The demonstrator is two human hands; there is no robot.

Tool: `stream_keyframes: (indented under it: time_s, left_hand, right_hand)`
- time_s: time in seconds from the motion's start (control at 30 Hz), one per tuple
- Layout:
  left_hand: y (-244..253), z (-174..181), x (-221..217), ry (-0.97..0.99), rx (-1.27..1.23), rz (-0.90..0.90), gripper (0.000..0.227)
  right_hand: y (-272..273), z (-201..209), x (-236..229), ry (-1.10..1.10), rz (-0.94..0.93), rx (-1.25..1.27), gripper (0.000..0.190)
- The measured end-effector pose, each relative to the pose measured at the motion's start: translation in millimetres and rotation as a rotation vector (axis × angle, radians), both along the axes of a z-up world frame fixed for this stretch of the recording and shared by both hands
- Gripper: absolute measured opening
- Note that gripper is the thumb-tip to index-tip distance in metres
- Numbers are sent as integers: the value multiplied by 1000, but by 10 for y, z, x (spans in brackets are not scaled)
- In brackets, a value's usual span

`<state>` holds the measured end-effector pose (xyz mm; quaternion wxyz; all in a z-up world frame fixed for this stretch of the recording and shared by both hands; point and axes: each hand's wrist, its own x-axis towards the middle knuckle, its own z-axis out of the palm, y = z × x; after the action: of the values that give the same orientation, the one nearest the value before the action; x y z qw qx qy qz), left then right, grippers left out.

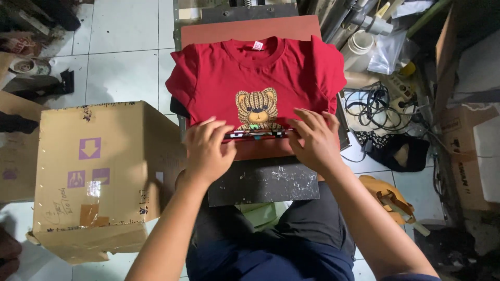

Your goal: The person places various t-shirts onto a heat press machine, aligns them, and operates the press to apply designs. They handle black and red t-shirts with different graphics, including a bear and a bull, and use a blue cloth to wipe the press surface between uses.

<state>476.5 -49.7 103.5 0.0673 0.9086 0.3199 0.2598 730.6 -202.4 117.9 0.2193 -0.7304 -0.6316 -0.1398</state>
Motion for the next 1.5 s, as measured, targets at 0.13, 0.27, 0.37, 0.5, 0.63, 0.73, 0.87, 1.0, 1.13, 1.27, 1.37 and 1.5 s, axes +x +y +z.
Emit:
stream_keyframes:
  time_s: [0.13,0.27,0.37,0.5,0.63,0.73,0.87,1.0,1.13,1.27,1.37,1.5]
  left_hand:
    - [21,-261,109,5,-65,-66,33]
    - [141,-306,43,-100,-19,-54,16]
    - [167,-413,-99,-128,-131,-58,12]
    - [114,-269,7,-166,-143,29,20]
    - [171,-476,87,-190,-114,100,8]
    - [169,-405,109,-179,-96,147,7]
    - [286,-411,97,-134,-192,172,17]
    - [344,-484,172,-79,-167,215,20]
    - [397,-444,179,-13,-169,209,21]
    - [517,-386,227,134,-245,213,23]
    - [536,-378,274,219,-261,229,24]
    - [324,-9,475,272,-237,209,18]
  right_hand:
    - [88,-441,21,7,48,-4,30]
    - [46,-501,184,62,46,73,14]
    - [-58,-557,257,204,51,65,12]
    - [9,-556,280,263,24,53,9]
    - [48,-586,324,318,-32,16,10]
    - [58,-549,359,396,-37,5,9]
    - [156,-481,391,362,-58,-8,4]
    - [211,-460,438,323,-134,-83,5]
    - [242,-393,478,406,-188,-159,5]
    - [311,-328,503,528,-291,-321,11]
    - [313,-292,489,525,-333,-366,12]
    - [336,-204,413,465,-332,-419,14]
